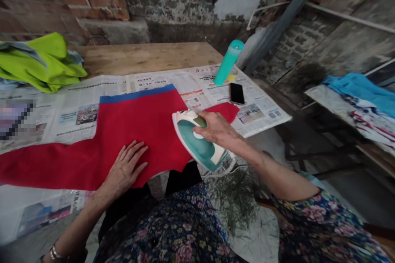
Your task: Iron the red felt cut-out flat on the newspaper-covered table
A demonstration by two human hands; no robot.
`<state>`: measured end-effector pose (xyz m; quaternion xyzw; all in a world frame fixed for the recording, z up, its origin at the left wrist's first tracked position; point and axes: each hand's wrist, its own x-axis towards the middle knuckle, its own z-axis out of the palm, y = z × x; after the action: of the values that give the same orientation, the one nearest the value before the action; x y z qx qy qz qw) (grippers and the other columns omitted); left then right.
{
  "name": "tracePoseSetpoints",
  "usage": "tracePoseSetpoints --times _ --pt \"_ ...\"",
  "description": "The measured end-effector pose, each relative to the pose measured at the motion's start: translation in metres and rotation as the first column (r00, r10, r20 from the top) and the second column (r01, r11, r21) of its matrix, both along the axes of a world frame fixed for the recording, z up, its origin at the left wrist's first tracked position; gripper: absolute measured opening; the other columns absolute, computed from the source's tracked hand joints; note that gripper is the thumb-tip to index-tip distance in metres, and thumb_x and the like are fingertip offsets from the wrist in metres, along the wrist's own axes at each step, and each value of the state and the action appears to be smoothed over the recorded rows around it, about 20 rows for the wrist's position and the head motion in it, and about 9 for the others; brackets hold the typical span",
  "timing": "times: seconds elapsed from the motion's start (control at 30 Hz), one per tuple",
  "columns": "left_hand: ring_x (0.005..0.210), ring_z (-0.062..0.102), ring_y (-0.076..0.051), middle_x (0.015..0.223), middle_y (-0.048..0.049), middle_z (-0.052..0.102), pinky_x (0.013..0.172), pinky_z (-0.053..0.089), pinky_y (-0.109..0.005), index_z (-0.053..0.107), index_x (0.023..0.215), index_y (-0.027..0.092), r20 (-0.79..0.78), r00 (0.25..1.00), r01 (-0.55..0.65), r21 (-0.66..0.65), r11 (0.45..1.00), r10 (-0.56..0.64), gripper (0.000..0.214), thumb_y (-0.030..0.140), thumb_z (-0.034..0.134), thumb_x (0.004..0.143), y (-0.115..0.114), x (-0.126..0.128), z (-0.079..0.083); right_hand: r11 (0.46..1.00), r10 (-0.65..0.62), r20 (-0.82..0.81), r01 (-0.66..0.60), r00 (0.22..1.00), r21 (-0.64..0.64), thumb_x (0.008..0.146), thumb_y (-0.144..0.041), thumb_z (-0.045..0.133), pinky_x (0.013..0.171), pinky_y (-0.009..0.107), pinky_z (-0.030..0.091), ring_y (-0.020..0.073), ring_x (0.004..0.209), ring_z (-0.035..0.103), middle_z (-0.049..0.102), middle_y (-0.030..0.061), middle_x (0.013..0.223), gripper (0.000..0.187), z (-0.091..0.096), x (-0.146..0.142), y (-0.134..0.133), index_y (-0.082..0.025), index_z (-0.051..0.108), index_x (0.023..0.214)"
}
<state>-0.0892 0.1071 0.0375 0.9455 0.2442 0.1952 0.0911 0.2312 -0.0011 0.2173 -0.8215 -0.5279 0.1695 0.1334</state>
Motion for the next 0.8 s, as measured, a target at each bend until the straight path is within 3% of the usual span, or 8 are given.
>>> tracePoseSetpoints --times 0.17,0.27,0.33,0.4,0.5,0.67,0.73,0.8 --pt "0.151 0.058 -0.033 0.148 -0.0180 0.069 0.127 0.046 -0.060 0.059 0.140 0.020 0.044 0.999 -0.017 -0.074 0.997 0.020 0.037 0.033 0.055 0.106 -0.003 0.002 0.010 0.994 0.106 -0.117 -0.102 0.987 0.045 0.089 -0.028 0.072 0.064 0.029 0.046 0.0209 0.072 0.068 0.073 0.0023 0.077 0.012 0.003 -0.033 0.000 -0.021 0.075 0.098" --pt "0.140 0.065 -0.031 0.141 -0.0163 0.070 0.119 0.054 -0.054 0.059 0.127 0.022 0.192 0.977 -0.060 -0.149 0.987 0.088 0.027 0.031 0.062 0.101 -0.008 0.002 0.015 0.982 0.174 -0.157 -0.159 0.972 0.105 0.088 -0.027 0.077 0.066 0.028 0.044 0.0189 0.074 0.066 0.071 0.0015 0.079 0.012 0.007 -0.049 0.010 -0.020 0.073 0.097" --pt "0.123 0.072 -0.028 0.129 -0.0131 0.071 0.104 0.062 -0.045 0.059 0.115 0.024 0.361 0.908 -0.137 -0.228 0.964 0.214 0.017 0.028 0.061 0.099 -0.013 0.000 0.018 0.967 0.225 -0.219 -0.190 0.949 0.168 0.086 -0.028 0.081 0.070 0.029 0.046 0.0190 0.079 0.067 0.072 0.0027 0.085 0.018 0.006 -0.060 0.021 -0.018 0.073 0.099" --pt "0.102 0.074 -0.022 0.111 -0.0073 0.071 0.090 0.063 -0.036 0.057 0.106 0.024 0.516 0.775 -0.211 -0.332 0.919 0.365 0.009 0.028 0.061 0.098 -0.020 -0.004 0.024 0.954 0.258 -0.323 -0.187 0.910 0.234 0.084 -0.030 0.085 0.075 0.031 0.050 0.0202 0.085 0.069 0.073 0.0050 0.093 0.028 -0.001 -0.072 0.033 -0.017 0.073 0.105" --pt "0.083 0.068 -0.016 0.091 -0.0005 0.067 0.080 0.059 -0.029 0.059 0.100 0.024 0.599 0.620 -0.233 -0.475 0.848 0.506 0.012 0.034 0.065 0.098 -0.033 -0.008 0.039 0.957 0.243 -0.523 -0.115 0.817 0.266 0.082 -0.031 0.088 0.078 0.035 0.055 0.0216 0.087 0.070 0.073 0.0060 0.098 0.044 -0.018 -0.094 0.051 -0.017 0.071 0.119" --pt "0.087 0.070 -0.017 0.096 -0.0016 0.070 0.081 0.059 -0.030 0.063 0.112 0.024 0.560 0.627 -0.141 -0.602 0.786 0.542 0.027 0.047 0.068 0.098 -0.051 -0.005 0.072 0.977 0.150 -0.765 0.023 0.626 0.211 0.090 -0.041 0.079 0.069 0.036 0.058 0.0204 0.074 0.069 0.069 -0.0002 0.091 0.048 -0.042 -0.143 0.072 -0.024 0.060 0.131" --pt "0.088 0.071 -0.018 0.098 -0.0015 0.071 0.080 0.060 -0.031 0.060 0.125 0.025 0.557 0.619 -0.110 -0.637 0.763 0.554 0.040 0.050 0.071 0.095 -0.052 -0.001 0.081 0.973 0.145 -0.769 0.052 0.623 0.225 0.098 -0.045 0.068 0.075 0.037 0.059 0.0222 0.083 0.070 0.069 0.0006 0.094 0.036 -0.046 -0.158 0.075 -0.025 0.061 0.127" --pt "0.085 0.071 -0.018 0.094 0.0008 0.071 0.076 0.059 -0.031 0.054 0.134 0.026 0.541 0.614 -0.096 -0.672 0.734 0.575 0.053 0.052 0.074 0.092 -0.051 0.003 0.088 0.964 0.175 -0.715 0.030 0.676 0.264 0.104 -0.044 0.056 0.085 0.039 0.059 0.0241 0.096 0.072 0.073 0.0040 0.101 0.028 -0.049 -0.164 0.076 -0.024 0.065 0.121"
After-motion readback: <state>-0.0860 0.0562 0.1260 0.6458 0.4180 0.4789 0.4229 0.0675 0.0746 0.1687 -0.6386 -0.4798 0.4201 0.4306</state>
